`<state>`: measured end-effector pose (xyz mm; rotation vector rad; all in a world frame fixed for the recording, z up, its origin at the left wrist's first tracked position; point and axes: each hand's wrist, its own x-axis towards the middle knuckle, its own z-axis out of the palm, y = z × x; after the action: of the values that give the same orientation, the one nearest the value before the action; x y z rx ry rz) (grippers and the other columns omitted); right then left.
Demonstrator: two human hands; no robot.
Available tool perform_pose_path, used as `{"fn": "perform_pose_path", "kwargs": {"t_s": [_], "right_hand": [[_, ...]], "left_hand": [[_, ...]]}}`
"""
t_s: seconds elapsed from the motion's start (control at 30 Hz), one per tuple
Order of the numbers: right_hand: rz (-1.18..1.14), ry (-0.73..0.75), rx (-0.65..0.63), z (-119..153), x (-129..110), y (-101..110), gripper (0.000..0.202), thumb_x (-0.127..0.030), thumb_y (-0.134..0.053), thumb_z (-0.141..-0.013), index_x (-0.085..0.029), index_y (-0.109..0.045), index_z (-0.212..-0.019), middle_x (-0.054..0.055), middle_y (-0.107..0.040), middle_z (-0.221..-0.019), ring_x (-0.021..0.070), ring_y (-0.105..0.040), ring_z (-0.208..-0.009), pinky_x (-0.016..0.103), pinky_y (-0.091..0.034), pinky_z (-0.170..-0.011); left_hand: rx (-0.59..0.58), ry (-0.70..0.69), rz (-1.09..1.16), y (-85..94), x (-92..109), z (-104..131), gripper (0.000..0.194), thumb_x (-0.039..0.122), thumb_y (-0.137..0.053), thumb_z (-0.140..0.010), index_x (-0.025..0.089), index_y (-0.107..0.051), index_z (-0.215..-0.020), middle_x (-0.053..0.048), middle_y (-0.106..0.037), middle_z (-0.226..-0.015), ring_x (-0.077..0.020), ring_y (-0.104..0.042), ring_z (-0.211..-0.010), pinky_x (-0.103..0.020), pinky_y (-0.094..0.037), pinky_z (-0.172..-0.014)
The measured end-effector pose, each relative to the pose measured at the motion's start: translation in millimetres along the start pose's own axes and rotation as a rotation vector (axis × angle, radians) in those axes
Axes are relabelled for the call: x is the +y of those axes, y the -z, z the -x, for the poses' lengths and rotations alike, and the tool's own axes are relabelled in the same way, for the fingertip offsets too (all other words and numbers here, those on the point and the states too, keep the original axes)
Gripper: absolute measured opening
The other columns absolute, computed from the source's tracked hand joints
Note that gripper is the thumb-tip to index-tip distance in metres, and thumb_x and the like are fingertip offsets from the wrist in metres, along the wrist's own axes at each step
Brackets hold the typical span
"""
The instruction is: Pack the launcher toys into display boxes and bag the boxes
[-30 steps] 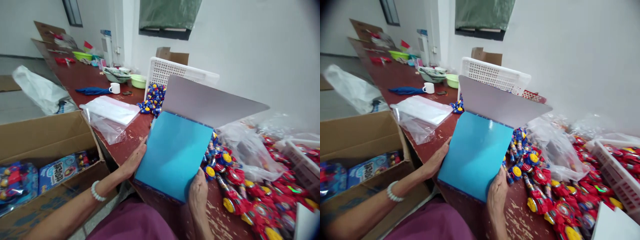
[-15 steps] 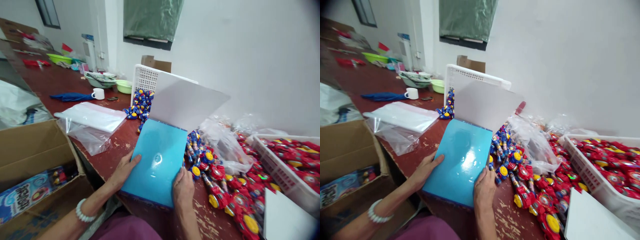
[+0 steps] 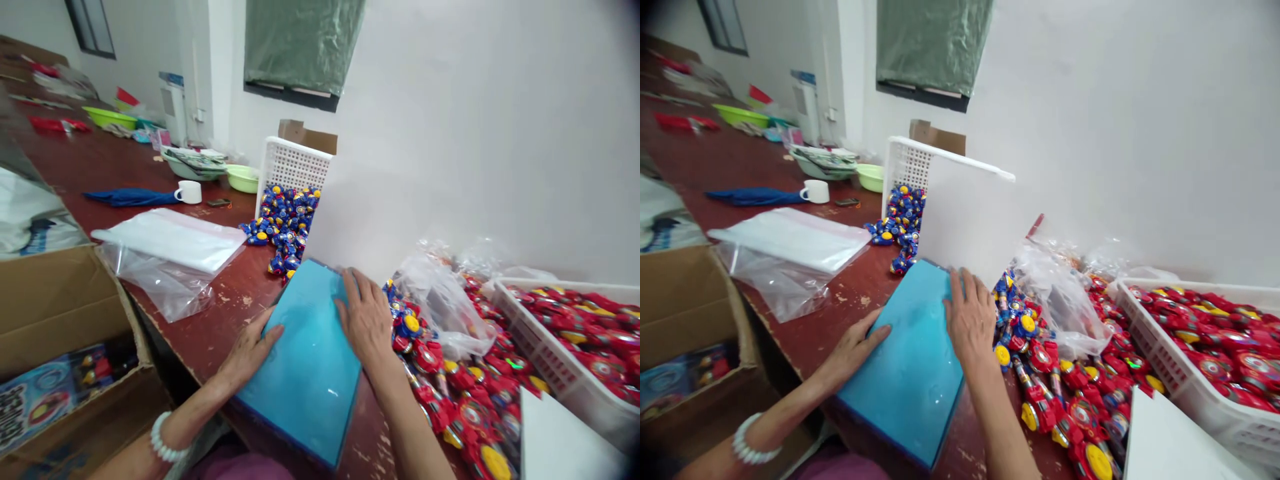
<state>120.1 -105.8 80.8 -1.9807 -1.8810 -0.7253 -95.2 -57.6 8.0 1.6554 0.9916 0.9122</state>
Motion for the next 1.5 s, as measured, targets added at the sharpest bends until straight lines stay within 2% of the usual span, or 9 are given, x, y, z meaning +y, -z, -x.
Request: {"fn": "perform_pose_path", "kwargs": {"t_s": [0.17,0.37,0.5,0.67,0.8,0.97,1.13,1.33,1.5], "right_hand": [[-0.41,-0.029,-0.098,-30,24,-18,0.047,-0.042,-0.052,-0.092,-0.015,-0.057,-0.129,0.017,-0.057,-0.12,0.0346,-0.047,-0.109,0.053,-0.035,-0.096],[-0.769,0.098,-0.342,-37,37,-15,0.043,-0.048,-0.038,-0.096,-0.022,-0.073,-0.092,0.003,-0.068,-0.084,0.0198,-0.061,-0.083,0.031,-0.048,-0.078],[-0.915,-0.047,-0.339,-39,36,-21,0.035,-0.047,-0.054,-0.089,-0.019,-0.067,-0.106,0.003,-0.069,-0.09,0.0194,-0.062,-0.084,0.029,-0.048,-0.074],[-1.125,-0.248,-0.382,-39,32,-12,0.035,-0.051,-0.066,-0.077,-0.016,-0.065,-0.079,0.0,-0.063,-0.063,0.013,-0.055,-0.054,0.023,-0.042,-0.05],[-1.272,-0.357,-0.352,-43,34,-17,0.039,-0.053,-0.07,-0.072,-0.018,-0.065,-0.088,0.002,-0.07,-0.076,0.0139,-0.062,-0.06,0.024,-0.047,-0.055],[-1.302,-0.407,-0.217,-47,35,-41,0.04,-0.055,-0.06,-0.076,-0.017,-0.067,-0.089,0.004,-0.071,-0.076,0.0165,-0.066,-0.068,0.028,-0.051,-0.064],[-1.177,-0.281,-0.178,-40,34,-30,0.017,-0.035,-0.077,-0.067,-0.022,-0.073,-0.075,-0.001,-0.07,-0.076,0.0171,-0.064,-0.078,0.028,-0.047,-0.078],[-1.155,-0.361,-0.049,-10,30,-17,0.026,-0.035,-0.065,-0.08,-0.02,-0.069,-0.101,0.005,-0.07,-0.103,0.0205,-0.062,-0.1,0.034,-0.045,-0.092],[-1.247,-0.353,0.0,-6,25,-33,0.039,-0.033,-0.048,-0.088,-0.021,-0.053,-0.125,0.008,-0.065,-0.12,0.0196,-0.063,-0.107,0.033,-0.051,-0.089]], "left_hand": [[0.016,0.023,0.124,-1.6,-1,6,0.054,0.048,-0.052,-0.088,0.021,-0.052,-0.135,-0.005,-0.054,-0.137,-0.0282,-0.052,-0.124,-0.037,-0.038,-0.106],[-0.004,0.044,0.295,1.9,-4,14,0.058,0.048,-0.052,-0.088,0.023,-0.046,-0.14,-0.004,-0.049,-0.143,-0.0276,-0.051,-0.126,-0.035,-0.043,-0.104],[0.016,0.071,0.225,2.2,-9,13,0.059,0.05,-0.052,-0.088,0.023,-0.047,-0.14,-0.004,-0.046,-0.145,-0.0288,-0.046,-0.13,-0.04,-0.035,-0.111],[0.008,0.141,0.358,8.1,-14,17,0.062,0.05,-0.057,-0.085,0.022,-0.047,-0.139,-0.006,-0.051,-0.14,-0.0292,-0.053,-0.122,-0.038,-0.043,-0.104],[0.017,0.203,0.44,12.3,-16,15,0.065,0.051,-0.06,-0.082,0.02,-0.046,-0.138,-0.008,-0.057,-0.134,-0.0296,-0.06,-0.112,-0.037,-0.05,-0.094],[0.106,0.178,-0.035,12.8,-14,4,0.067,0.06,-0.047,-0.083,0.018,-0.051,-0.136,-0.009,-0.058,-0.132,-0.0327,-0.054,-0.12,-0.043,-0.039,-0.106],[0.065,0.16,-0.142,15.6,-17,0,0.07,0.063,-0.042,-0.085,0.021,-0.045,-0.14,-0.007,-0.053,-0.139,-0.0323,-0.048,-0.128,-0.043,-0.035,-0.108],[0.072,0.173,-0.113,16.2,-21,3,0.069,0.064,-0.045,-0.084,0.023,-0.046,-0.139,-0.006,-0.049,-0.142,-0.0326,-0.041,-0.133,-0.043,-0.03,-0.111],[0.084,0.146,-0.056,19.0,-20,4,0.064,0.062,-0.049,-0.083,0.027,-0.048,-0.137,0.0,-0.044,-0.146,-0.029,-0.036,-0.137,-0.039,-0.027,-0.114]]}}
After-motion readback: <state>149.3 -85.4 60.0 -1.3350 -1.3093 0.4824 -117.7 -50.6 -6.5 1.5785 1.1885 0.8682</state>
